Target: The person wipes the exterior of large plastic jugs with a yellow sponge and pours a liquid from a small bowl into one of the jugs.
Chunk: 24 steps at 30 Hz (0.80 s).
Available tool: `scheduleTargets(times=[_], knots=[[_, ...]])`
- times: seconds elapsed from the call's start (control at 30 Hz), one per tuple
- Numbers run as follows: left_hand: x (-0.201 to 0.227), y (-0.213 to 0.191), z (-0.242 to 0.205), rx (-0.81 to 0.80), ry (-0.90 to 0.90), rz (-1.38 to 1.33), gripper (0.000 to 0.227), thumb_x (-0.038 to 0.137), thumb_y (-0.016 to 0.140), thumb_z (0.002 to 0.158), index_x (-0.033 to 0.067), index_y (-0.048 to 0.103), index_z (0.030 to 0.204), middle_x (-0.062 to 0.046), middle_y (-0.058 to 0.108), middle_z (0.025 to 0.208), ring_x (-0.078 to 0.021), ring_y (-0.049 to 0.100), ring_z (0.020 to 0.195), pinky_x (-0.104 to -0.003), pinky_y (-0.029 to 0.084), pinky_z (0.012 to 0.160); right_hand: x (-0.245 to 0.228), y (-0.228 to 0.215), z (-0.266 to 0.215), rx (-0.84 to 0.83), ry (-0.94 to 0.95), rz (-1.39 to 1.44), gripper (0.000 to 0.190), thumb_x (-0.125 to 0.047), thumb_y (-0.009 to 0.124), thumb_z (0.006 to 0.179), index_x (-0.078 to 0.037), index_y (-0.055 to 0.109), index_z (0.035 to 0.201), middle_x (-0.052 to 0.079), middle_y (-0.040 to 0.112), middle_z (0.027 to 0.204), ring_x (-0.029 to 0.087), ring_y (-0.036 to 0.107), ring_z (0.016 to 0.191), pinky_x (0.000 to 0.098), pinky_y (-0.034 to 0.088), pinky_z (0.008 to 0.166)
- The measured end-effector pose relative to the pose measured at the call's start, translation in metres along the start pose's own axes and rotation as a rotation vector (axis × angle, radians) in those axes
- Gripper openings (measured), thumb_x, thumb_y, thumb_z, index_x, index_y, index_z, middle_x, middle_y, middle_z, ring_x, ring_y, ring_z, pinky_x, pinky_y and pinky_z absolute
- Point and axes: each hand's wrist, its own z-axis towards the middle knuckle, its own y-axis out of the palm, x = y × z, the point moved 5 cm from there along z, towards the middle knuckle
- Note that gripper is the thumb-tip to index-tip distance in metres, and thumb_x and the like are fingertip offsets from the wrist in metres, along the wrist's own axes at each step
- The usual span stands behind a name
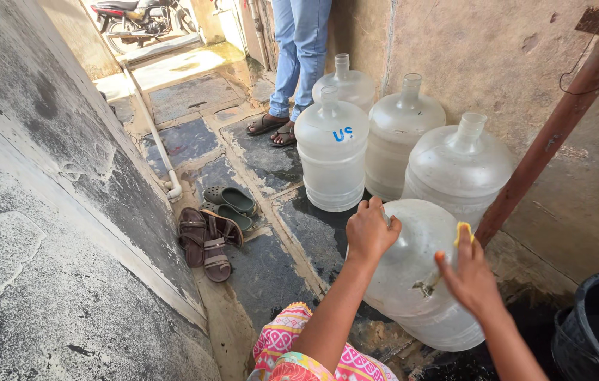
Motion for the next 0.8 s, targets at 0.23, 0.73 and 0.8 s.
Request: scheduleTargets(times=[0.23,0.73,0.8], knots=[[-0.017,0.003,0.011,-0.036,-0.08,0.043,0.039,0.033,0.071,0.082,0.0022,0.061,0.103,-0.018,0.067,0.099,-0.039,0.072,0.083,-0.049,0.059,0.073,-0.052,0.039,-0.098,0.112,-0.426,-0.337,0.121,-0.081,0.043,0.082,0.012,0.013,0.152,0.04,0.021,0.151,0.056,0.017,0.143,0.059,0.017,0.113],[-0.034,-0.007,0.014,-0.06,-0.157,0.029,0.043,0.032,0.072,0.079,0.0012,0.062,0.107,-0.02,0.067,0.103,-0.0408,0.071,0.089,-0.05,0.058,0.078,-0.066,0.047,-0.095,0.191,-0.351,-0.298,0.114,-0.075,0.044,0.083,0.012,0.017,0.152,0.04,0.022,0.154,0.054,0.016,0.146,0.0642,0.016,0.114],[-0.037,-0.009,0.013,-0.06,-0.168,0.014,0.04,0.032,0.072,0.08,0.0026,0.063,0.106,-0.019,0.068,0.102,-0.0416,0.07,0.089,-0.05,0.057,0.078,-0.074,0.051,-0.107,0.184,-0.386,-0.311,0.115,-0.076,0.045,0.082,0.012,0.018,0.151,0.039,0.022,0.154,0.053,0.017,0.144,0.0646,0.017,0.113]])
